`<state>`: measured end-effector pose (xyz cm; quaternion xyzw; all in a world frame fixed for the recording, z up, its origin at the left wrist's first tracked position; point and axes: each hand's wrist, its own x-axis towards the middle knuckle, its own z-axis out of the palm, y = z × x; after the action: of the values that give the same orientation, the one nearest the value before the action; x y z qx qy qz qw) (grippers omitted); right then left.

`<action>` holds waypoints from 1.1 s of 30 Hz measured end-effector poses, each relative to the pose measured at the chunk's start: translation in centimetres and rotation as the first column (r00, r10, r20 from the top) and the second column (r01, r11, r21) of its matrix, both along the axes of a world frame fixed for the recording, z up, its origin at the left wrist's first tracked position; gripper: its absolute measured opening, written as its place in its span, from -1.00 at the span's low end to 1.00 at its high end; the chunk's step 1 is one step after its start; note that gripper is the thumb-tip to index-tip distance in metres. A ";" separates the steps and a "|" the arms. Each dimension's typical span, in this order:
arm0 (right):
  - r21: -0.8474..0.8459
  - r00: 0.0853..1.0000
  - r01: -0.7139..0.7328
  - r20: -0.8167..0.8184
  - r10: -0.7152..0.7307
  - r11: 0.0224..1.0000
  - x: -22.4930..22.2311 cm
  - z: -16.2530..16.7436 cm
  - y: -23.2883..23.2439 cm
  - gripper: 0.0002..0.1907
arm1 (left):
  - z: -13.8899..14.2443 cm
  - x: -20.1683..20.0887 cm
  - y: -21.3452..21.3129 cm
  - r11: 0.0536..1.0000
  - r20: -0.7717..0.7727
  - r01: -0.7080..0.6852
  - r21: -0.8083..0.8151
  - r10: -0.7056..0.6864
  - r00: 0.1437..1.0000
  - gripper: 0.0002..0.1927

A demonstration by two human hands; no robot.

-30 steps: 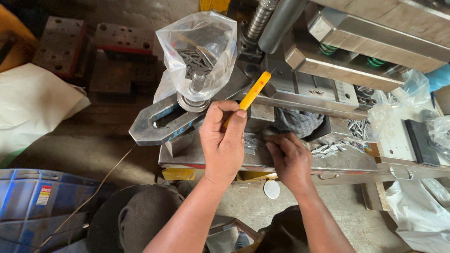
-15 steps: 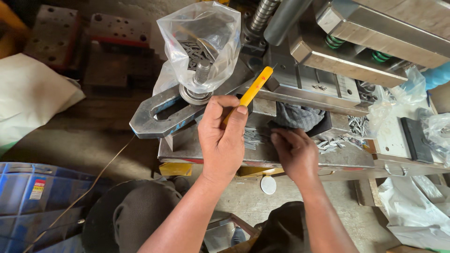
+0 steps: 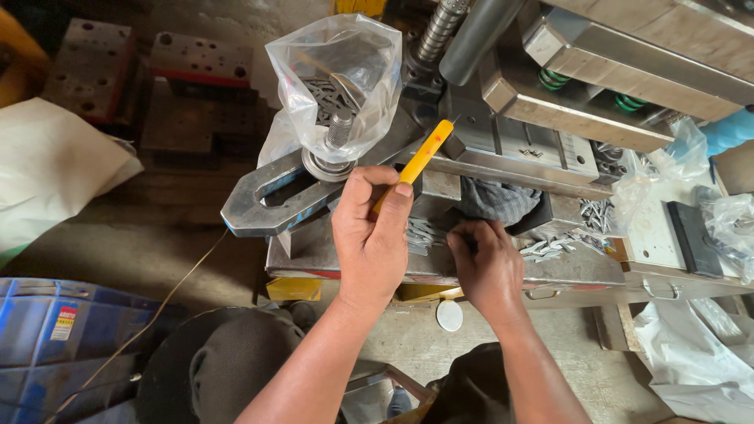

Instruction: The person repeatedly places small metal pieces into a press machine using a yellow stick and their hand, then operates the machine to process them. The person continues this cycle of loading and pressing throughout the clip.

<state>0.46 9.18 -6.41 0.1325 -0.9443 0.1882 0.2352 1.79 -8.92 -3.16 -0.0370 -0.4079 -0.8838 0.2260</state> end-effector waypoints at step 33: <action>-0.006 0.959 -0.153 -0.244 0.147 0.988 -1.7 9.4 2.6 -0.77 | 0.8 -0.4 -0.3 1.000 0.065 -0.028 -0.014 0.029 0.997 -0.98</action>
<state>-1.22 11.83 2.95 0.2227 -0.8933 0.1994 0.3357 1.43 -9.26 -2.33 -0.0038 -0.4213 -0.8786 0.2249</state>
